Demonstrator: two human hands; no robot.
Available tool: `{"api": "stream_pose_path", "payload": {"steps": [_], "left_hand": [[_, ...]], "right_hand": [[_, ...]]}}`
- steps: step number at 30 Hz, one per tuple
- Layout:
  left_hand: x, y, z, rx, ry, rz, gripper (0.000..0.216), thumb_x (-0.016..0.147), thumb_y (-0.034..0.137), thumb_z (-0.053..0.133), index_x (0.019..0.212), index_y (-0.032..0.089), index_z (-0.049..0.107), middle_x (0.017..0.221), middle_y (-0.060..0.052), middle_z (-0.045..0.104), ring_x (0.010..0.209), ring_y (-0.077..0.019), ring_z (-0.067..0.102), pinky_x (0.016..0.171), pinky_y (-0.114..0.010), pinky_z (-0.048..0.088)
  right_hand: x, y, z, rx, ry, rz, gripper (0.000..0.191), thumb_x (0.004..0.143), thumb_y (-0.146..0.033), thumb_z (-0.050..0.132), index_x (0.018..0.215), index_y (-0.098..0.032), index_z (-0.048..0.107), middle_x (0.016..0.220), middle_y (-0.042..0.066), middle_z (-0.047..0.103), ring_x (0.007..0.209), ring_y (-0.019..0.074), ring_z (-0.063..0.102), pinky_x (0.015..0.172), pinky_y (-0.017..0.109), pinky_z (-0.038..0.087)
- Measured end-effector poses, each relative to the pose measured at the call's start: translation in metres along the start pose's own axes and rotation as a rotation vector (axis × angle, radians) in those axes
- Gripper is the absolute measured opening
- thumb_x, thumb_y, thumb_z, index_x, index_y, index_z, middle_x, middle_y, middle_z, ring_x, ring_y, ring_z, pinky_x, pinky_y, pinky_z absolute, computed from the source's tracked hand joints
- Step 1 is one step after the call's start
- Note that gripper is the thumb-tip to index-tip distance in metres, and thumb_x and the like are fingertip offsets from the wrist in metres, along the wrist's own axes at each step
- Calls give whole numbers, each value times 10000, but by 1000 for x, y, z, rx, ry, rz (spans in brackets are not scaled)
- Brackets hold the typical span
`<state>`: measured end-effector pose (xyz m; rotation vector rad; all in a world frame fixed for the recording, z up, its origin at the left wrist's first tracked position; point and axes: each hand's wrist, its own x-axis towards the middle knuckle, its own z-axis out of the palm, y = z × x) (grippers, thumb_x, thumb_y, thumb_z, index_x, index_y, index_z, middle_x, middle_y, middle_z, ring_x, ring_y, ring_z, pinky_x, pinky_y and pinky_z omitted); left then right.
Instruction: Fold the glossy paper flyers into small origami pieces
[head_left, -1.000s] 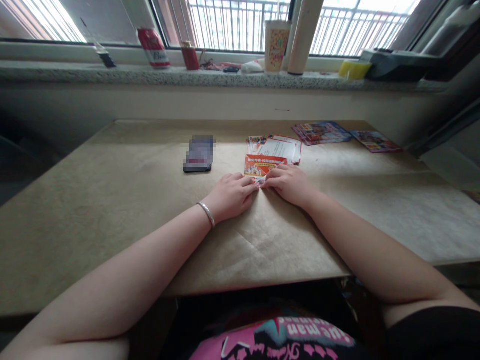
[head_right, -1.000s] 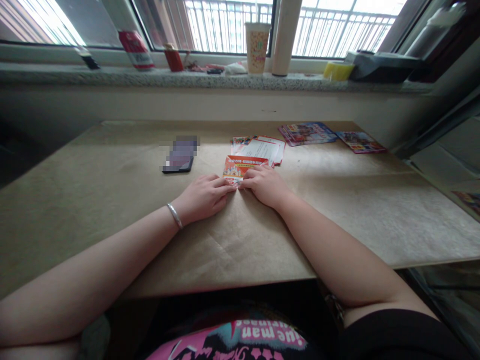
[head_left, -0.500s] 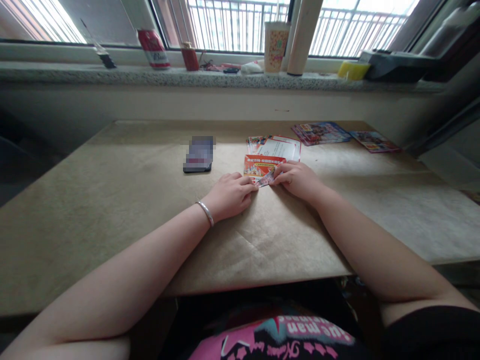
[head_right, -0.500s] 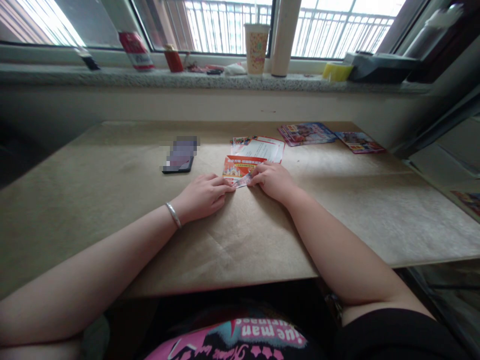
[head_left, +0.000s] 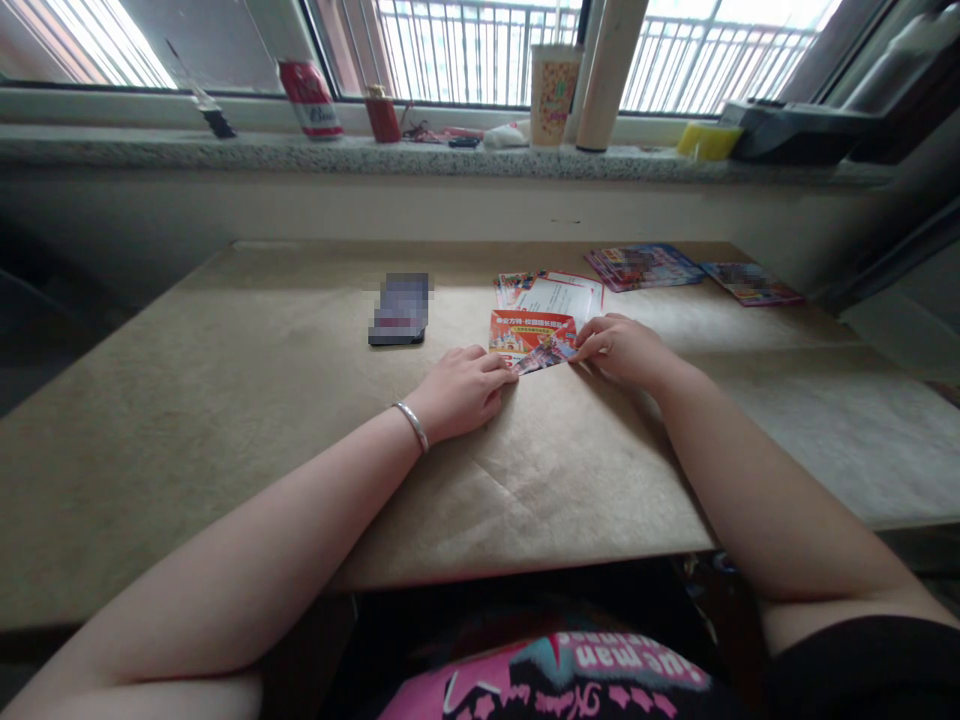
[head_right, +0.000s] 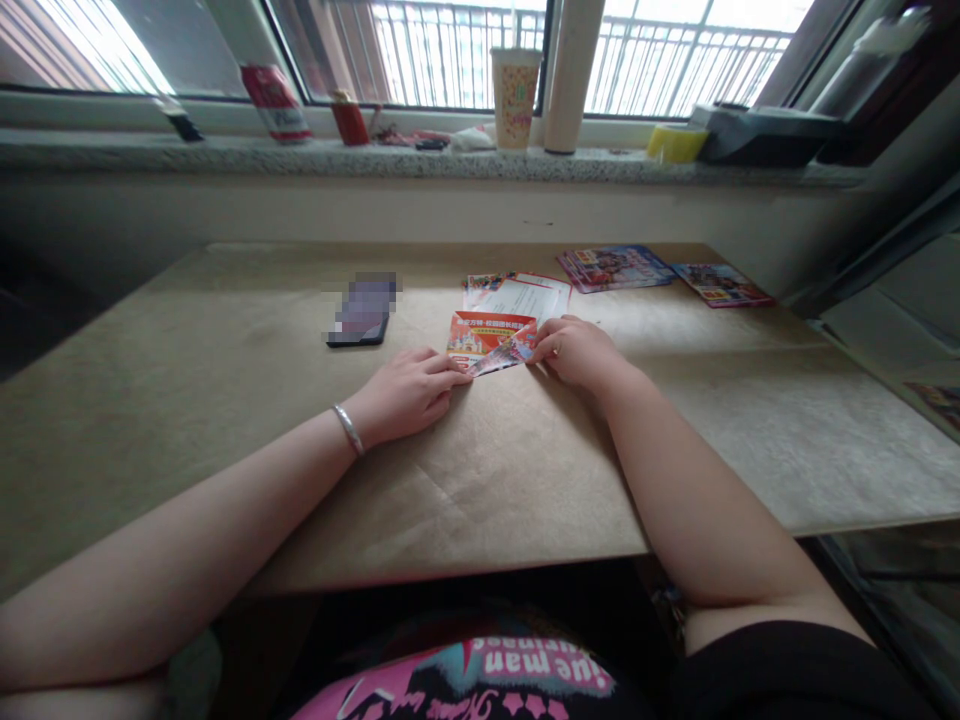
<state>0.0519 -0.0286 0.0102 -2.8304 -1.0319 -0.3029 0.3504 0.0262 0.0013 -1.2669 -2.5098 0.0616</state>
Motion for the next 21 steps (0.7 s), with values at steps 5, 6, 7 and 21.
{"api": "stream_pose_path", "payload": {"steps": [5, 6, 7, 21], "left_hand": [[-1, 0, 0, 8, 10, 15, 338, 931, 235, 438, 1203, 218, 638, 1147, -72, 650, 975, -222, 563, 896, -377, 464], [0, 0, -1, 11, 11, 16, 336, 940, 249, 434, 1208, 217, 634, 1145, -75, 649, 975, -222, 563, 895, -376, 461], [0, 0, -1, 14, 8, 15, 336, 949, 267, 432, 1216, 215, 627, 1145, -78, 648, 980, -223, 561, 895, -375, 459], [5, 6, 2, 52, -32, 2, 366, 952, 343, 440, 1248, 196, 597, 1142, -95, 611, 1054, -259, 522, 931, -391, 426]], "right_hand": [[-2, 13, 2, 26, -22, 47, 253, 829, -175, 593, 874, -309, 804, 988, 10, 749, 890, 179, 658, 846, 310, 505], [-2, 14, 2, 28, -23, 46, 245, 831, -184, 595, 872, -305, 804, 984, 12, 751, 887, 179, 661, 844, 310, 507], [-2, 15, 2, 31, -22, 45, 240, 832, -190, 595, 871, -301, 805, 980, 15, 752, 882, 178, 664, 840, 309, 510], [-3, 4, -8, 18, -43, 90, 287, 789, -131, 557, 830, -277, 801, 961, 3, 757, 901, 172, 676, 855, 295, 521]]}}
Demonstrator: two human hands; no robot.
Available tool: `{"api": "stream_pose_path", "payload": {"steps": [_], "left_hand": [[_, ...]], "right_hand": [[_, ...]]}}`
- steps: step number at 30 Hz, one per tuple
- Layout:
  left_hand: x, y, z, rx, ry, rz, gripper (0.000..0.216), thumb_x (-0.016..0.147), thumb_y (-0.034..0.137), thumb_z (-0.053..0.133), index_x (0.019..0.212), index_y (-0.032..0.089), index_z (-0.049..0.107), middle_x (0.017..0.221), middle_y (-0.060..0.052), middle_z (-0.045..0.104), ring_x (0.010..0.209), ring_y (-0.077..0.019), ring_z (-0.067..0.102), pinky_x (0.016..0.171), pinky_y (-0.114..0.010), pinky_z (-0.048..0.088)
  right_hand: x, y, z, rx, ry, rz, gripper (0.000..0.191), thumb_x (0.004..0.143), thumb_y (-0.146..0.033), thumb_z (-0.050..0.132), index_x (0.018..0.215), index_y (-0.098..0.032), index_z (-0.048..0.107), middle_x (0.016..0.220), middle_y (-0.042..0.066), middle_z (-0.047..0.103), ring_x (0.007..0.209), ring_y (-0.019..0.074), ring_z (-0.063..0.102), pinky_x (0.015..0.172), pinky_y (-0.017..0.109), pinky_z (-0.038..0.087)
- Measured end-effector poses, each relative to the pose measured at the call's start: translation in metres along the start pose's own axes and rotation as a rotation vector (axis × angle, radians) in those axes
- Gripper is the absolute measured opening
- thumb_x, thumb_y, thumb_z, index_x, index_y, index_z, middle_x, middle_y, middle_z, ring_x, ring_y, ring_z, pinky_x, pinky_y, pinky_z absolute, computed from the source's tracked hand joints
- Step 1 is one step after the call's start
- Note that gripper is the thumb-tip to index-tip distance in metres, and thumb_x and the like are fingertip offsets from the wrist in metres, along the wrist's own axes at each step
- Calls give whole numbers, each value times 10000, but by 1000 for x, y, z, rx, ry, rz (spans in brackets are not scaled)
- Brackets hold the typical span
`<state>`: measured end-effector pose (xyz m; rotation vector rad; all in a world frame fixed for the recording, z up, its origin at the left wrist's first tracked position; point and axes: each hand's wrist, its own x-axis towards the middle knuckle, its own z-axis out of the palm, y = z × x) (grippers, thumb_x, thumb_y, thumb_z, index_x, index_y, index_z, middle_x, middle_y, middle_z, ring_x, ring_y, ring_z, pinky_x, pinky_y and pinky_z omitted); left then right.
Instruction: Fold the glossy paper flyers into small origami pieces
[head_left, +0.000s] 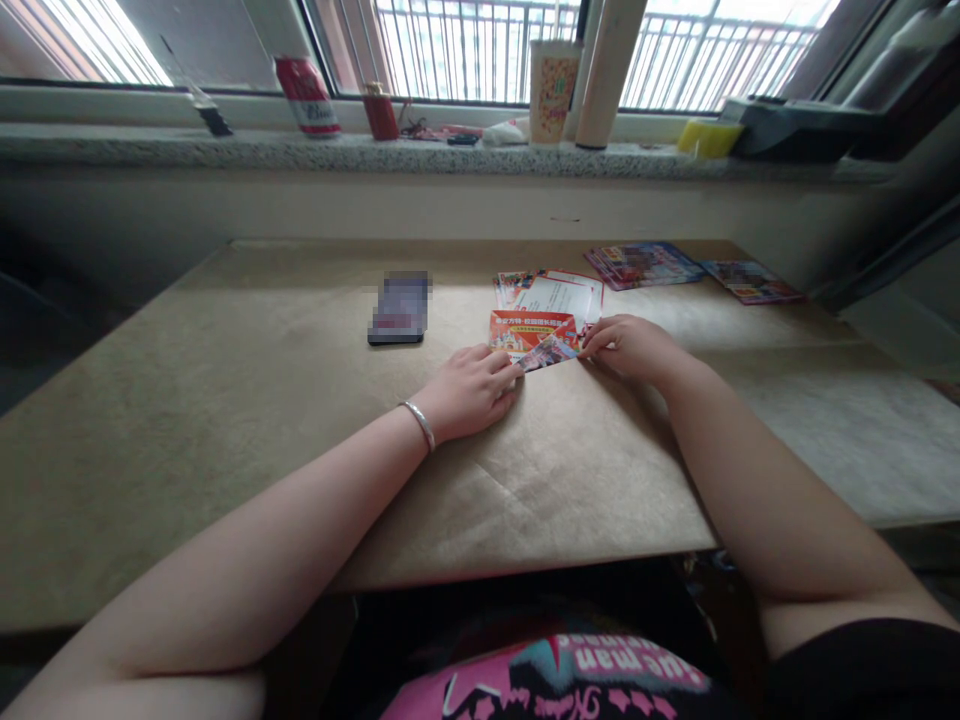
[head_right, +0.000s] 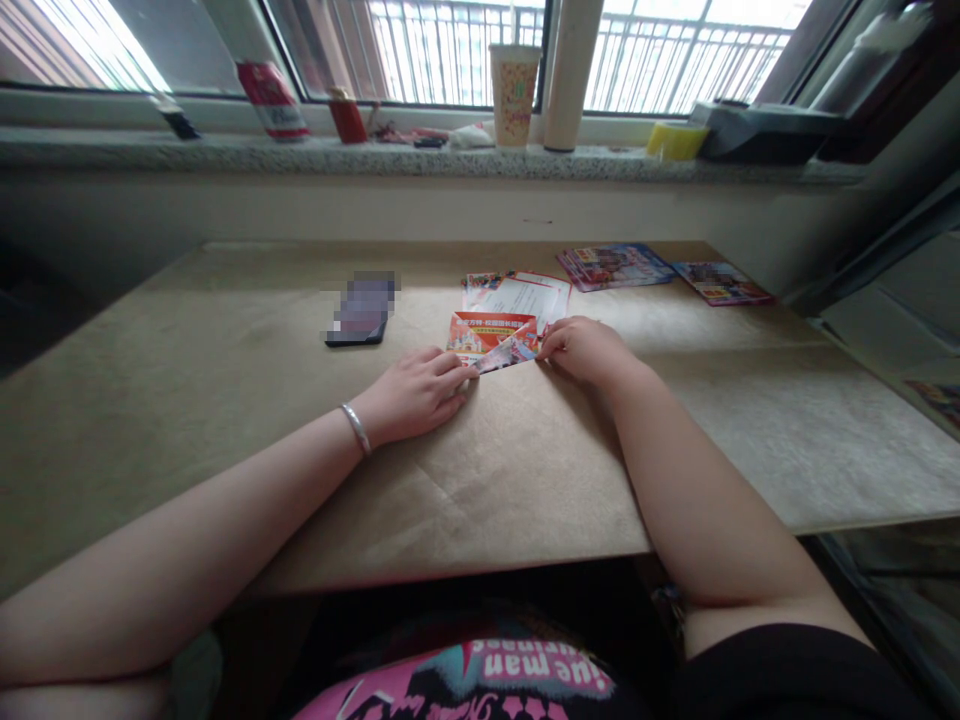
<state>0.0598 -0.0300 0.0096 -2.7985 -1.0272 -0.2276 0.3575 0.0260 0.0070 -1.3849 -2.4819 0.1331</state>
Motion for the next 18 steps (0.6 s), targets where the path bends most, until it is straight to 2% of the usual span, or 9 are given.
{"api": "stream_pose_path", "payload": {"steps": [6, 12, 18], "left_hand": [[7, 4, 3, 34, 19, -47, 427, 947, 395, 440, 1348, 281, 530, 1164, -91, 583, 1029, -259, 526, 915, -408, 407], [9, 6, 4, 48, 35, -55, 403, 941, 375, 440, 1312, 267, 555, 1143, -97, 591, 1038, -268, 518, 887, -409, 392], [2, -4, -5, 39, -24, 0, 347, 958, 355, 416, 1220, 238, 611, 1204, -74, 612, 1044, -254, 531, 917, -397, 394]], "right_hand": [[-1, -14, -3, -66, 6, 72, 262, 788, -154, 568, 821, -284, 792, 993, -7, 749, 912, 175, 669, 831, 293, 518], [-1, -28, -7, -107, 16, 191, 249, 783, -155, 579, 804, -289, 787, 1024, -14, 747, 898, 184, 672, 737, 285, 507], [0, -27, -5, -75, -8, 219, 273, 782, -131, 568, 820, -290, 787, 1039, -15, 741, 903, 177, 672, 760, 285, 502]]}}
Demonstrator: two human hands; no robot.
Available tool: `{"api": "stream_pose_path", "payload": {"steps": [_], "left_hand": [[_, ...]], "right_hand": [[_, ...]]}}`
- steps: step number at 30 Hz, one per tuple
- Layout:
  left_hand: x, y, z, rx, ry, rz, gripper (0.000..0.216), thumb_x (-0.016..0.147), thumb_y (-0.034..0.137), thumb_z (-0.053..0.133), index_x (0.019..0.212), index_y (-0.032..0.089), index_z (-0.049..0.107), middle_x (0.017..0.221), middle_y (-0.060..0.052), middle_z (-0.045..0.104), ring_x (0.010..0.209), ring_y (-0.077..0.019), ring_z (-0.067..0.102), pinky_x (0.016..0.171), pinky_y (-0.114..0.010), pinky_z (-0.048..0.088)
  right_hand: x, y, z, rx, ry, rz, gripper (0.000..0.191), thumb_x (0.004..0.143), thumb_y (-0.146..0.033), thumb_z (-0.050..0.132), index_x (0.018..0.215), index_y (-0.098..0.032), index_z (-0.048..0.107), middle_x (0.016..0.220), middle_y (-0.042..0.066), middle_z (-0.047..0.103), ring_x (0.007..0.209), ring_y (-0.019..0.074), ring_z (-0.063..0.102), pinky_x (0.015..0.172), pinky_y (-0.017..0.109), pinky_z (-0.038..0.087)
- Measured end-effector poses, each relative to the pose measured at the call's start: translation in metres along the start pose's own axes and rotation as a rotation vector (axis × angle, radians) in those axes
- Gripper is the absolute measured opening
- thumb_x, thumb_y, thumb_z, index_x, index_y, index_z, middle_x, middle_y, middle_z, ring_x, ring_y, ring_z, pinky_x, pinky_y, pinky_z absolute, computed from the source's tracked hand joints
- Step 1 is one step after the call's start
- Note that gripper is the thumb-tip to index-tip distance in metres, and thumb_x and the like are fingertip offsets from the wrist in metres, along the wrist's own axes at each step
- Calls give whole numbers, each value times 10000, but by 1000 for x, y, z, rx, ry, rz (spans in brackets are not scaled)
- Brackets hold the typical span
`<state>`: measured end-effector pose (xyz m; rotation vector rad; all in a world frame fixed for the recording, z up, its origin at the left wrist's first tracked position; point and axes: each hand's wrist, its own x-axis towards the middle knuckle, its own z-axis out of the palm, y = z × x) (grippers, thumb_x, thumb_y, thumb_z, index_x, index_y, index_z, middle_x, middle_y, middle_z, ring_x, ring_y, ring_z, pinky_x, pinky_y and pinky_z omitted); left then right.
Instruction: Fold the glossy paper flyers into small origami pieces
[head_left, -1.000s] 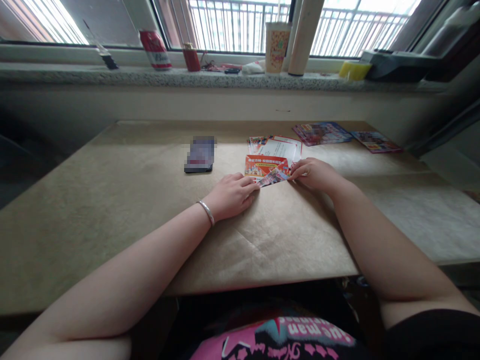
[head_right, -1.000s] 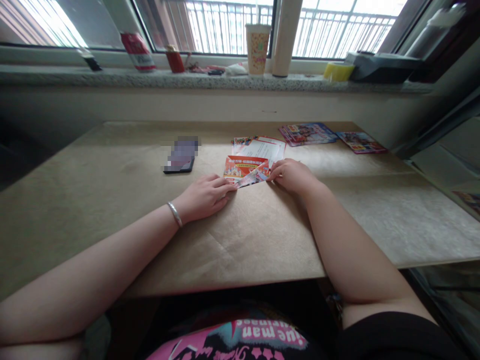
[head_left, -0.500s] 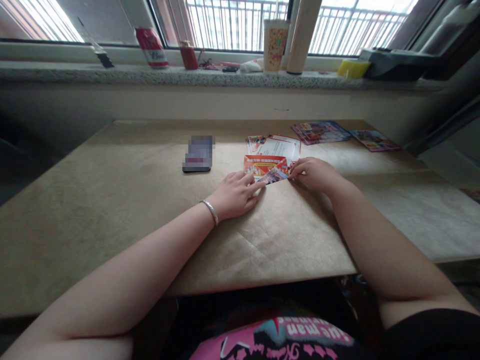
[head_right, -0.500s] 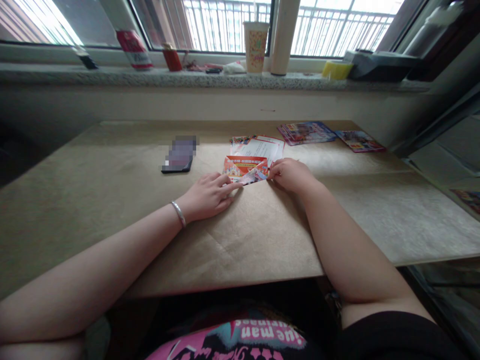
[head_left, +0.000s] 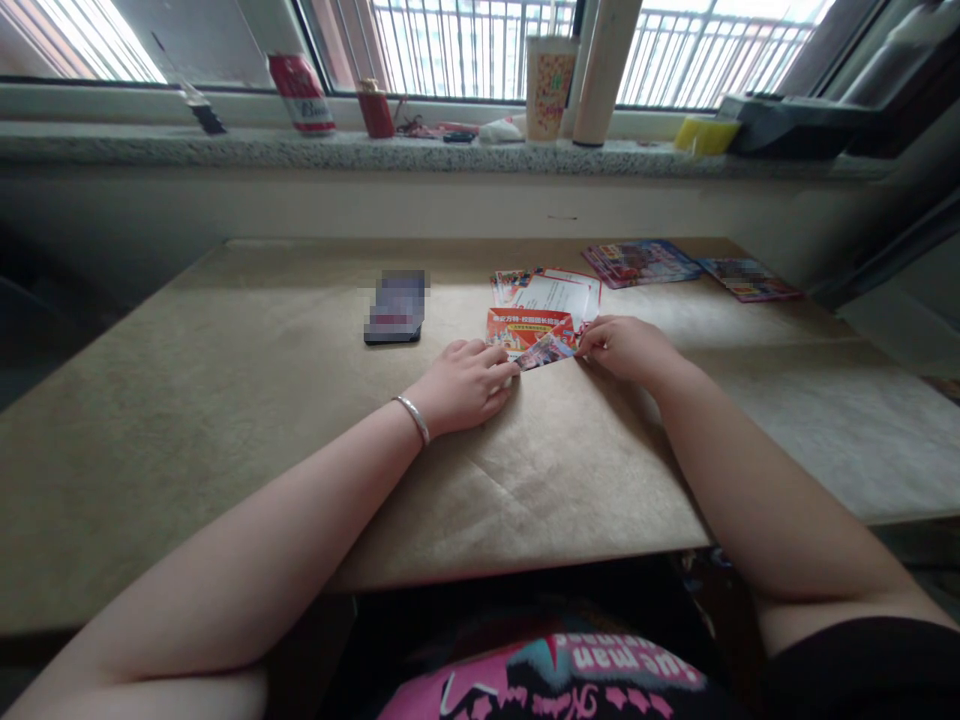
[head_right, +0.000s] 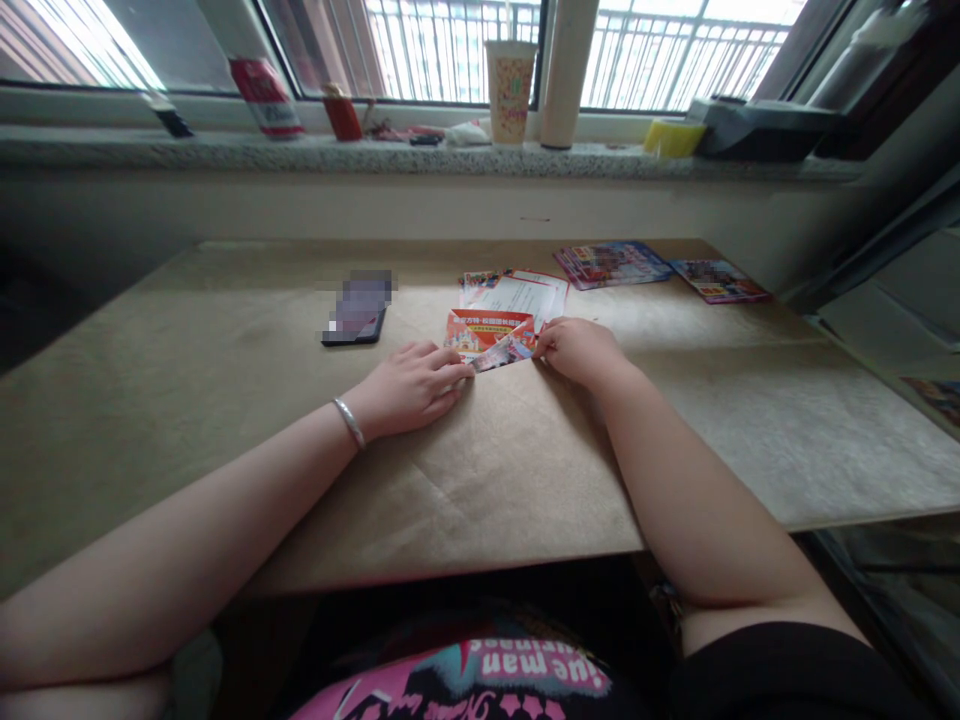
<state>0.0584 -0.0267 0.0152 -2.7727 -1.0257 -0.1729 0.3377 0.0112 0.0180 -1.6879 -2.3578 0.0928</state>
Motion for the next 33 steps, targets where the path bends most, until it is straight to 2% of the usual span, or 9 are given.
{"api": "stream_pose_path", "payload": {"steps": [6, 15, 24, 29, 33], "left_hand": [[-10, -13, -9, -13, -45, 56, 346, 956, 328, 436, 1239, 241, 613, 1238, -68, 628, 1033, -227, 556, 926, -379, 403], [-13, -20, -19, -117, -67, 107, 332, 897, 220, 433, 1107, 205, 689, 1152, -56, 692, 993, -209, 606, 923, -361, 450], [-19, -31, -26, -200, -78, 131, 296, 863, 199, 433, 946, 202, 718, 1051, -34, 731, 971, -200, 633, 908, -347, 487], [-17, -29, -20, -164, -45, 46, 307, 930, 265, 417, 1073, 176, 674, 967, -69, 711, 894, -200, 626, 825, -333, 494], [-16, -24, -13, -92, -23, 95, 383, 980, 381, 413, 1278, 228, 600, 1114, -81, 672, 977, -218, 599, 875, -362, 474]], "right_hand": [[2, 7, 6, 26, 17, -16, 277, 766, -119, 574, 818, -292, 785, 1028, -20, 743, 902, 174, 665, 769, 286, 507], [0, 4, 2, 19, 3, 8, 270, 786, -130, 568, 812, -289, 785, 1027, -15, 737, 901, 179, 670, 768, 292, 501], [0, 8, 4, 25, 4, -10, 266, 783, -142, 559, 821, -284, 780, 1032, -18, 734, 902, 176, 665, 774, 287, 500], [2, 12, 10, 107, 22, -14, 243, 743, -117, 558, 784, -241, 762, 940, 26, 712, 843, 182, 648, 768, 296, 505], [1, -2, 15, 136, 154, -72, 231, 759, -142, 573, 868, -220, 761, 978, 76, 675, 902, 217, 626, 847, 347, 507]]}}
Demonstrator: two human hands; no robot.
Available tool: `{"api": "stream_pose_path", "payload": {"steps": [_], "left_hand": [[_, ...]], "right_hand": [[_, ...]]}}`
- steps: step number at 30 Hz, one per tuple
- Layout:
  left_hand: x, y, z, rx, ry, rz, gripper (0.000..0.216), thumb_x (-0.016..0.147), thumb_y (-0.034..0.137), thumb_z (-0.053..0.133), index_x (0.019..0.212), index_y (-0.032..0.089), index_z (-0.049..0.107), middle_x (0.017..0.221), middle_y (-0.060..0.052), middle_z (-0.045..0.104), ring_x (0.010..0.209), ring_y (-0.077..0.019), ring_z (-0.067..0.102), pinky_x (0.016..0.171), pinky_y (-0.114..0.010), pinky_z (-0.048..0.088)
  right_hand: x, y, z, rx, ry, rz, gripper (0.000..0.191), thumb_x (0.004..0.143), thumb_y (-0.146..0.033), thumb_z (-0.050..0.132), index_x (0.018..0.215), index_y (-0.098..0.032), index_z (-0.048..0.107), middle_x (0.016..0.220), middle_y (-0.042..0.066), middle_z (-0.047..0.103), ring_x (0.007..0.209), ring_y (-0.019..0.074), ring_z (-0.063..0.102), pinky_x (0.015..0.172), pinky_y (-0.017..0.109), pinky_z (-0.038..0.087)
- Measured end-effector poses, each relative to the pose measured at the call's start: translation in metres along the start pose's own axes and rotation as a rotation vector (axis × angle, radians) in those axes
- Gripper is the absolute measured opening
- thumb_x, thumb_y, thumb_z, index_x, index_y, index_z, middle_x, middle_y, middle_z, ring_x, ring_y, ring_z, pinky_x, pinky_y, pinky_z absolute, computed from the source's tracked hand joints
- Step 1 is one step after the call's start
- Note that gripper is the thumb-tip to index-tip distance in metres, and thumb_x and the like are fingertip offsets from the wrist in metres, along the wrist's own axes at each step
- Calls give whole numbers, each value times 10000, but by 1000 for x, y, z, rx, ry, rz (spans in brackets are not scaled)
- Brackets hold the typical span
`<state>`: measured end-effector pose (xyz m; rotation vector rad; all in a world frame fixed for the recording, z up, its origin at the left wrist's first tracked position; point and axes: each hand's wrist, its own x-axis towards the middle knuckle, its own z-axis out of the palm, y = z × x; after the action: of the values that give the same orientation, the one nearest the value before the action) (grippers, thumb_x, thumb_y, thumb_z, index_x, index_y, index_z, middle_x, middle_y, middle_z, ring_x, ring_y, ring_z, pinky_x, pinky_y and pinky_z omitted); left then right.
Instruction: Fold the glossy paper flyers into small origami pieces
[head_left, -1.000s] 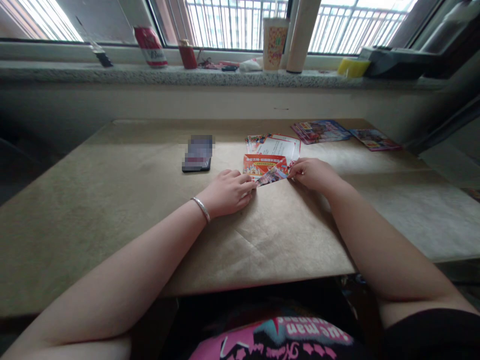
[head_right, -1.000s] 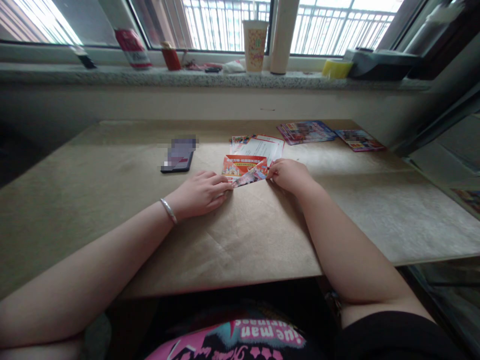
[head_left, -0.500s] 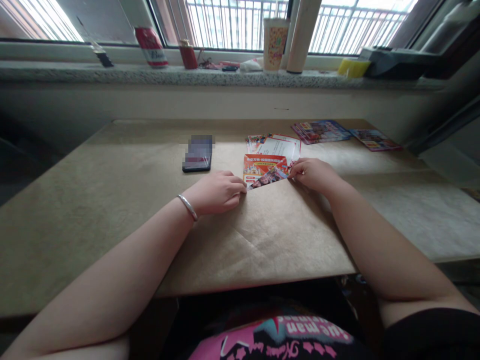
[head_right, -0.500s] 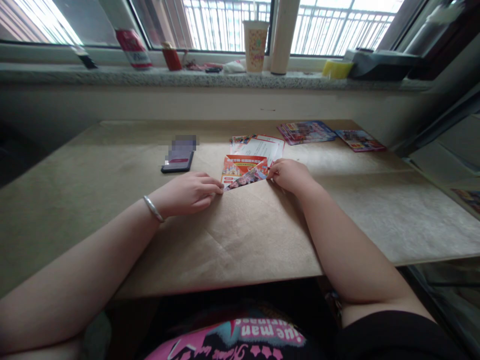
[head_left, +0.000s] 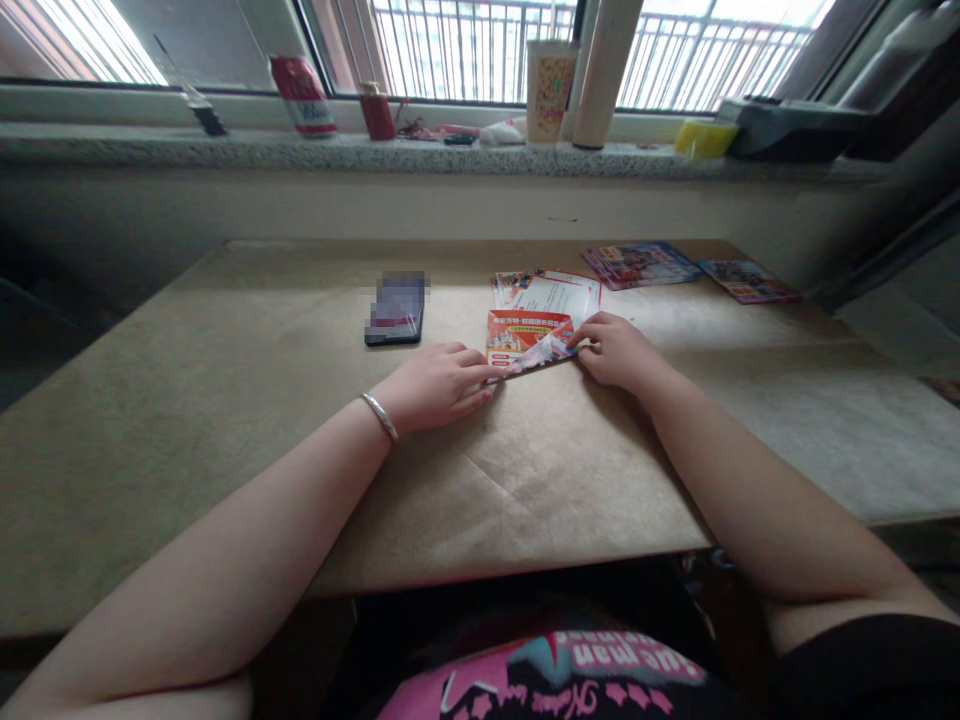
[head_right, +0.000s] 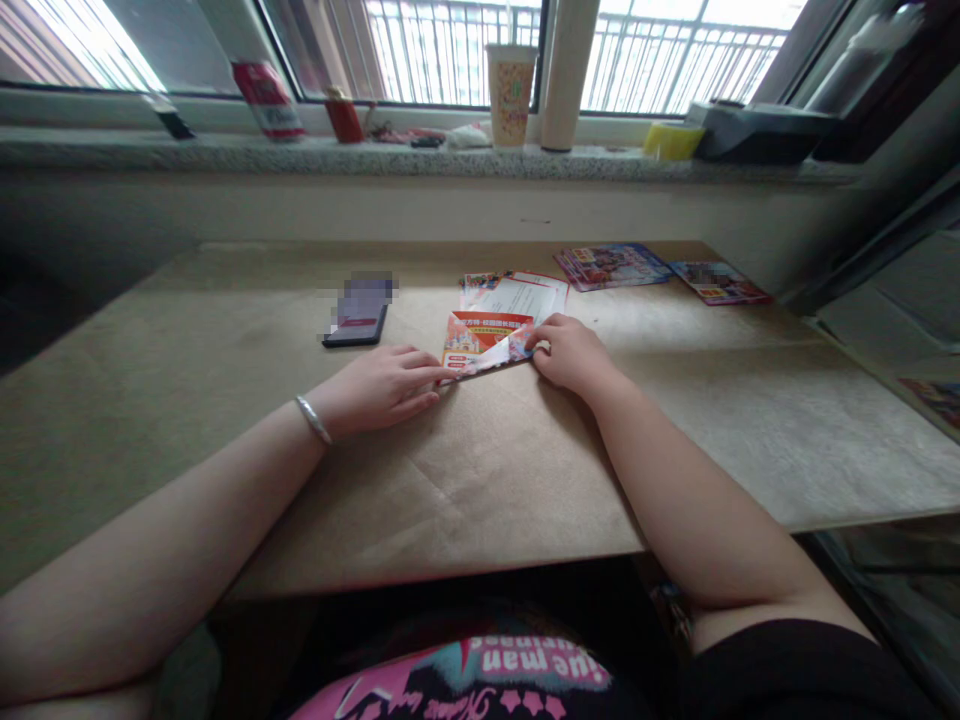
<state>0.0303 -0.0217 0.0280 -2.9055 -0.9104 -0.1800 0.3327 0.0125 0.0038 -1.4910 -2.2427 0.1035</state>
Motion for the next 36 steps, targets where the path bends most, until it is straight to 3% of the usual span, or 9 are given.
{"api": "stream_pose_path", "payload": {"steps": [2, 5, 11, 20, 36], "left_hand": [[1, 3, 3, 45, -12, 7, 381, 979, 401, 428, 1277, 250, 610, 1131, -84, 655, 989, -228, 591, 892, -381, 468], [2, 6, 6, 56, 18, -8, 354, 974, 385, 447, 1235, 243, 639, 1198, -81, 631, 1042, -238, 576, 935, -399, 459], [4, 8, 13, 29, 49, 1, 348, 963, 367, 476, 1211, 178, 632, 1213, -72, 646, 1076, -246, 571, 983, -407, 455], [4, 8, 13, 10, 54, -14, 316, 967, 344, 461, 1177, 193, 643, 1175, -74, 656, 1045, -236, 578, 957, -401, 468], [3, 9, 10, -7, 53, -15, 318, 973, 325, 443, 1194, 205, 636, 1207, -64, 649, 1052, -242, 578, 932, -402, 476]], "right_hand": [[-2, -15, 3, 61, 32, -120, 243, 788, -155, 578, 936, -226, 757, 1019, 77, 672, 937, 213, 615, 869, 349, 498], [-4, -42, 10, 63, -37, -366, 251, 874, -216, 547, 1030, -251, 741, 1042, 56, 694, 971, 210, 597, 915, 375, 455], [-2, -61, 20, -130, -74, -548, 295, 943, -221, 456, 1054, -238, 729, 1020, 72, 708, 928, 221, 557, 854, 378, 394], [1, -59, 12, -229, -152, -527, 321, 907, -196, 468, 1122, -254, 700, 1067, 82, 667, 977, 229, 555, 832, 357, 379], [0, -39, -1, -162, -207, -474, 438, 820, -92, 489, 1135, -313, 697, 1193, 56, 614, 1009, 204, 586, 840, 335, 439]]}}
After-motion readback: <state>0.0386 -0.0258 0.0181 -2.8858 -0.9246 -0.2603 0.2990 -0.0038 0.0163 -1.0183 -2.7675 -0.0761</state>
